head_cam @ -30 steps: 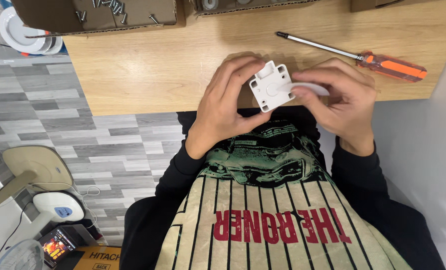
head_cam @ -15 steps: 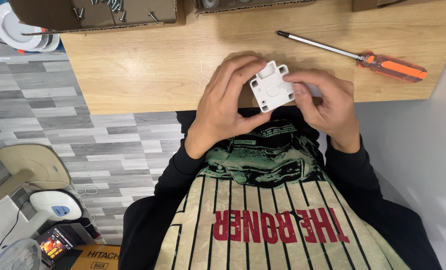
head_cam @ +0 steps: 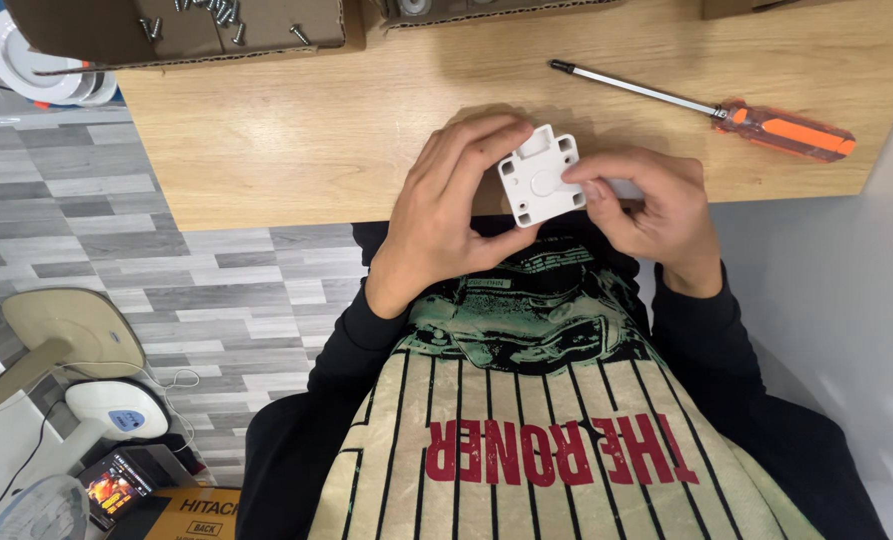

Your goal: The person assembles a small electrical component by hand and with a screwdriver. They insert a white plastic piece into a white housing, then use a screwdriver to tighten screws into a blue plastic part. Finally, they insert a small white plastic piece into the white housing.

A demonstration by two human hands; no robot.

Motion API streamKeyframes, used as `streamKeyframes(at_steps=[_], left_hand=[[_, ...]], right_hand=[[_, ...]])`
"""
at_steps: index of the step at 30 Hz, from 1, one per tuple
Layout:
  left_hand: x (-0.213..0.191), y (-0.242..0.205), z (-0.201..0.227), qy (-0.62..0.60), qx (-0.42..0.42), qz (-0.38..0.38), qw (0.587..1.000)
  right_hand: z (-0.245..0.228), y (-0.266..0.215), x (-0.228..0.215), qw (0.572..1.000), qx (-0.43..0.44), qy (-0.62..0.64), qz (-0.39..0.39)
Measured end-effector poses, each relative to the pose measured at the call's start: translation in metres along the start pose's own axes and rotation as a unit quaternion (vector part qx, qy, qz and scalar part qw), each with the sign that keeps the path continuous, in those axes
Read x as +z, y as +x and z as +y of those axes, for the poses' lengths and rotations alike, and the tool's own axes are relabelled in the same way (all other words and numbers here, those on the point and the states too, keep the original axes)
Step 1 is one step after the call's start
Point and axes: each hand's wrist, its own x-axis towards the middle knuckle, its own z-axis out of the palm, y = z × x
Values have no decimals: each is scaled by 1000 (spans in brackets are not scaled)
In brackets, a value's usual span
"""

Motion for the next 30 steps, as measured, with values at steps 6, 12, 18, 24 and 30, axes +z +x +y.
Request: streamKeyframes(at_steps=[6,12,18,24,30], left_hand=[[-6,6,5,-11,7,6,1000],[-6,6,6,-7,14,7,1000],[-5,6,4,-6,19,8,1000],[-4,5,2,-7,16,5,1000],[1,3,-2,0,24,9,1000]], right_hand=[[1,-1,5,999,5,-15,37],[-1,2,3,1000,-9,-3,21],[-1,4,6,999,-16,-6,31],[2,0,5,999,-10,-7,32],[1,0,4,1000,0,1,27]])
